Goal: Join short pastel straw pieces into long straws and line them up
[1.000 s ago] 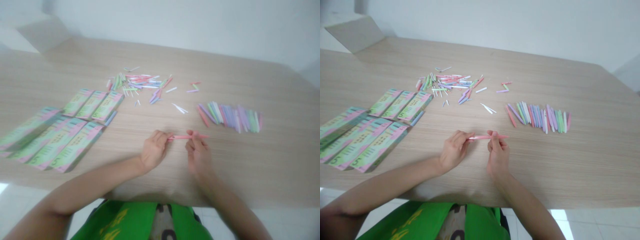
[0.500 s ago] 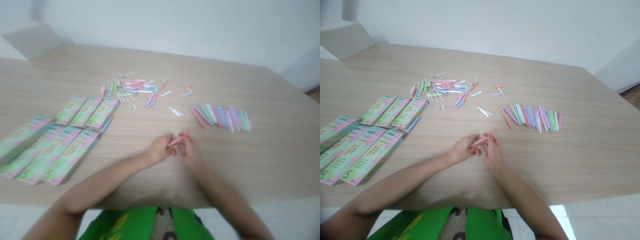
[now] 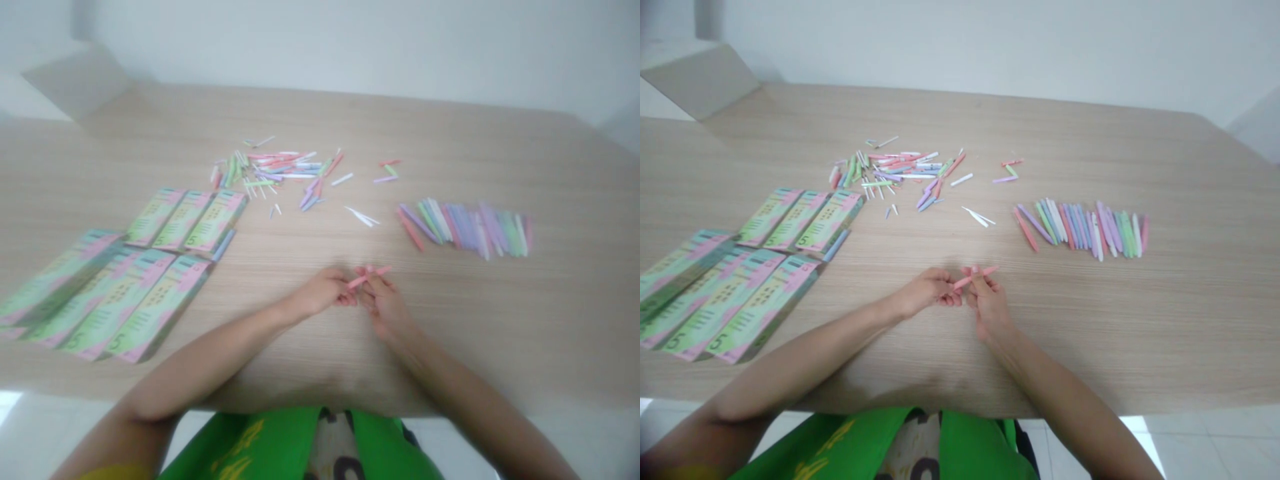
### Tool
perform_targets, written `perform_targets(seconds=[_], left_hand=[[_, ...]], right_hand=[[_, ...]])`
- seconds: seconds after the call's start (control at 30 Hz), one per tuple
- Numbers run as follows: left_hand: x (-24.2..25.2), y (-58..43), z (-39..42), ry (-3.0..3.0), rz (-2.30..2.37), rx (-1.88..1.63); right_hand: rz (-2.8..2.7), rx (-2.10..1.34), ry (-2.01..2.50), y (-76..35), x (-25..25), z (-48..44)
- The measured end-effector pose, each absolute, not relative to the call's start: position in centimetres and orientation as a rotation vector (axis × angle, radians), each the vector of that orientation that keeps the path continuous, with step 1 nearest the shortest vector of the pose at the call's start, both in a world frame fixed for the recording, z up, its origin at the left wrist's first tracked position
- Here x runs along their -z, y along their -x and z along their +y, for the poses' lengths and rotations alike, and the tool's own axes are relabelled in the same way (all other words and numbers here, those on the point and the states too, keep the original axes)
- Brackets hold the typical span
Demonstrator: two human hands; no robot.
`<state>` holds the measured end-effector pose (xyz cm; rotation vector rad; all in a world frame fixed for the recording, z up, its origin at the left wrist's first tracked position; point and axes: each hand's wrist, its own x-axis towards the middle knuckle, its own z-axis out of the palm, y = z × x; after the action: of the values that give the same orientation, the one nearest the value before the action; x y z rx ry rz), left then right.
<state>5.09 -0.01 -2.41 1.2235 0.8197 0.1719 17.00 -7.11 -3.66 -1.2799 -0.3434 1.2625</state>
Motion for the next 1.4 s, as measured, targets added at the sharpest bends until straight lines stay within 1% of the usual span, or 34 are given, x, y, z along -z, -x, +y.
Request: perform_targets(seconds=[0.1, 0.2, 0.3, 0.43, 0.57, 0.73, 0.83, 0.93, 1.03, 1.1, 1.17, 1.3, 1.33, 1.4], left_hand=[[2.9, -4.8, -0.7, -1.563, 0.854, -0.274], [2.9, -4.4, -1.5, -1.933, 1.02, -0.396], [3.1, -4.4, -2.0, -2.184, 1.197, -0.458], [3.8, -5.0, -2.1, -2.267, 1.262, -0.48], [3.1, -5.4, -2.2, -2.167, 1.087, -0.575], [1.3, -5.1, -2.4, -2.307, 0.828, -0.426], [1.8, -5.2, -2.8, -2.401, 0.939, -0.359], [2.9, -5.5, -3.1, -2.358, 1.147, -0.373], [3.3, -5.6, -3.0, -2.294, 1.232, -0.388], [2.5, -5.5, -2.7, -2.26, 1.205, -0.395], [1.2, -5.2, -2.2, -2.286, 1.137, -0.322], [-0.9, -4.7, -1.6, -2.362, 1.11, 0.015], [-1.0, -4.7, -1.6, -2.34, 1.145, 0.043], [-0.6, -4.7, -1.7, -2.253, 1.199, -0.033]], right_hand=[[-0.34, -1.265, 1.275, -17.1, 3.7, -7.1], [-0.331, -1.276, 1.275, -17.1, 3.7, -7.1], [-0.332, -1.295, 1.258, -16.8, 3.6, -7.3], [-0.33, -1.332, 1.25, -16.7, 3.6, -7.4], [-0.29, -1.345, 1.257, -17.3, 3.6, -7.1], [-0.264, -1.378, 1.278, -17.8, 3.2, -6.9], [-0.271, -1.401, 1.293, -17.4, 3.4, -7.2], [-0.291, -1.398, 1.268, -17.1, 3.7, -7.4], [-0.315, -1.401, 1.274, -17.3, 3.6, -7.4], [-0.315, -1.396, 1.286, -17.5, 3.4, -7.2], [-0.314, -1.377, 1.273, -17.7, 3.1, -7.1], [-0.337, -1.288, 1.254, -17.7, 3.2, -7.0], [-0.347, -1.264, 1.261, -17.6, 3.3, -7.0], [-0.362, -1.224, 1.273, -17.4, 3.7, -7.1]])
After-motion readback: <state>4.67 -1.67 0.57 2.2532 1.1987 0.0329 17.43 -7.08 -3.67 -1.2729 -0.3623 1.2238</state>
